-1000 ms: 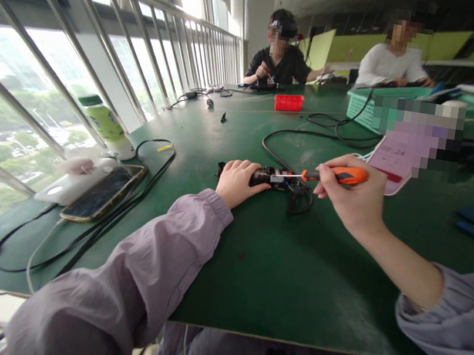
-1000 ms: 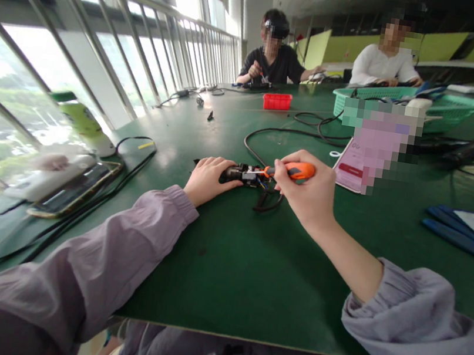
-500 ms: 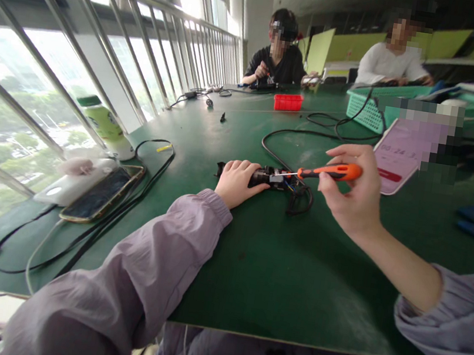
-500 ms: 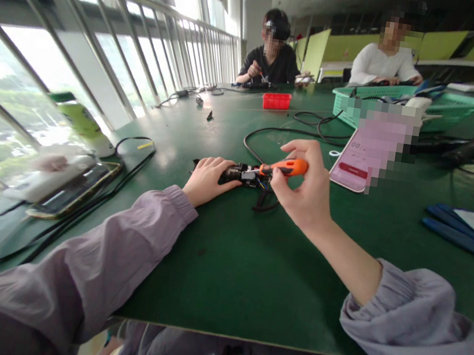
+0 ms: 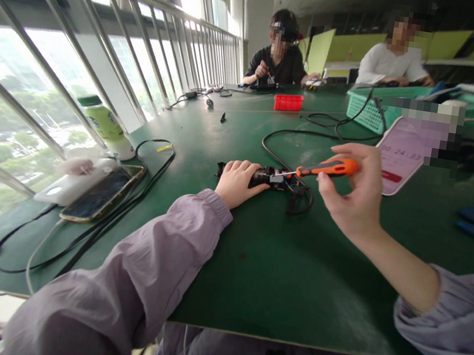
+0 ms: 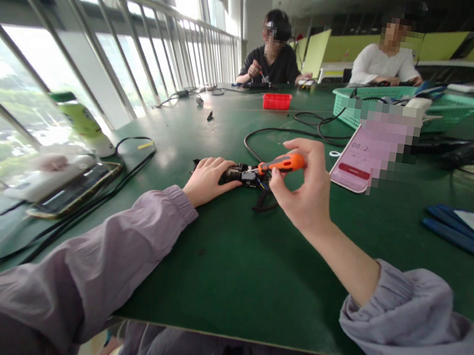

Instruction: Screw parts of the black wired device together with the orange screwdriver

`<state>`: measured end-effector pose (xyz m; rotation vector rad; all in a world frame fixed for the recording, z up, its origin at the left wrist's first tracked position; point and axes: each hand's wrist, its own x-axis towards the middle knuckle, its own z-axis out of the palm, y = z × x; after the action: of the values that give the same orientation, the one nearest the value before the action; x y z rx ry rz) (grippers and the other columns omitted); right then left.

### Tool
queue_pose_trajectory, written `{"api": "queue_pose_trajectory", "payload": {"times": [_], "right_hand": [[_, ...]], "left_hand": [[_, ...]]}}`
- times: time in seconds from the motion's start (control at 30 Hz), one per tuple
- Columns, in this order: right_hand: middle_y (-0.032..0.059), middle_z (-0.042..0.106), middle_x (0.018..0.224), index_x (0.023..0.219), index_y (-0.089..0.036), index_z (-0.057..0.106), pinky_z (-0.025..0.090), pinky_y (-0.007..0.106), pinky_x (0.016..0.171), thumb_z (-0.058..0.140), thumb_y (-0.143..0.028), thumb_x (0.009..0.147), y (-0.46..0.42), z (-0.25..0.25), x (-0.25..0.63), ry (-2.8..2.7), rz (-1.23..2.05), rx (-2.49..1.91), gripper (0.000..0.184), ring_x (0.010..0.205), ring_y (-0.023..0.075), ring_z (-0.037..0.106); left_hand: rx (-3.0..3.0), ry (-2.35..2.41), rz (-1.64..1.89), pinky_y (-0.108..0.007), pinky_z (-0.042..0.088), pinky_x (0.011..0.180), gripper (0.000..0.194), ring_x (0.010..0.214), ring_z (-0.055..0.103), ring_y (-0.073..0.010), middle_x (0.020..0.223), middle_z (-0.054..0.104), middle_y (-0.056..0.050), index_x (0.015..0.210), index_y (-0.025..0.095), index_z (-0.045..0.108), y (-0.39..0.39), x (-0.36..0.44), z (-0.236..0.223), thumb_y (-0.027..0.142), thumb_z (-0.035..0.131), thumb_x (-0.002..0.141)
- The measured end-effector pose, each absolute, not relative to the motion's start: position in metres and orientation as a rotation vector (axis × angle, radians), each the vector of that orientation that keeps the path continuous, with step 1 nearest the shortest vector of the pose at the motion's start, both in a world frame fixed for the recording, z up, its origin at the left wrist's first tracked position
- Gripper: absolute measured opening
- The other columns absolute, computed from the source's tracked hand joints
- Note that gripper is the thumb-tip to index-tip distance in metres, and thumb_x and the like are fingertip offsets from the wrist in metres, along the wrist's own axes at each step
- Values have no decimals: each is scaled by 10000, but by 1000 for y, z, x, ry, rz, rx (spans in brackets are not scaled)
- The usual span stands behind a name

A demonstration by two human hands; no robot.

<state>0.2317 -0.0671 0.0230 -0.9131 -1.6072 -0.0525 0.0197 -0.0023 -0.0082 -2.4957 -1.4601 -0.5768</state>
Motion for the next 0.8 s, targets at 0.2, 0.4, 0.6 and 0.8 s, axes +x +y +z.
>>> {"api": "queue_pose_trajectory", "payload": {"times": [0.2, 0.4, 0.6, 0.8], "right_hand": [[-26, 537, 661, 907, -265, 511, 480, 308, 605, 574, -294, 775, -72, 25, 229, -1643, 3, -967, 150, 620, 157, 576], [39, 579, 935, 1011, -259, 506, 501, 351, 747, 567, -243, 741, -69, 23, 230, -1624, -59, -904, 277, 802, 189, 598], [-6, 564, 722, 857, -276, 520, 495, 323, 652, 569, -308, 781, -71, 24, 230, -1653, -57, -955, 96, 665, 171, 587], [54, 582, 982, 1039, -258, 492, 511, 350, 766, 566, -243, 752, -69, 22, 231, -1649, -72, -887, 297, 836, 197, 607]], "left_hand": [[-2489, -1458, -574, -395, 332, 946, 487, 1008, 494, -250, 1070, 588, -70, 1161, 201, 541, -3, 20, -7, 552, 469, 831], [-2490, -1458, -580, -399, 326, 959, 474, 1015, 491, -248, 1068, 584, -71, 1162, 206, 537, -3, 21, -8, 542, 463, 836], [-2480, -1460, -571, -396, 323, 960, 479, 1015, 489, -249, 1066, 585, -71, 1165, 202, 533, -4, 21, -8, 543, 460, 837], [-2484, -1459, -565, -400, 324, 964, 484, 1020, 488, -251, 1078, 582, -76, 1166, 192, 531, -4, 21, -7, 541, 449, 842]]}}
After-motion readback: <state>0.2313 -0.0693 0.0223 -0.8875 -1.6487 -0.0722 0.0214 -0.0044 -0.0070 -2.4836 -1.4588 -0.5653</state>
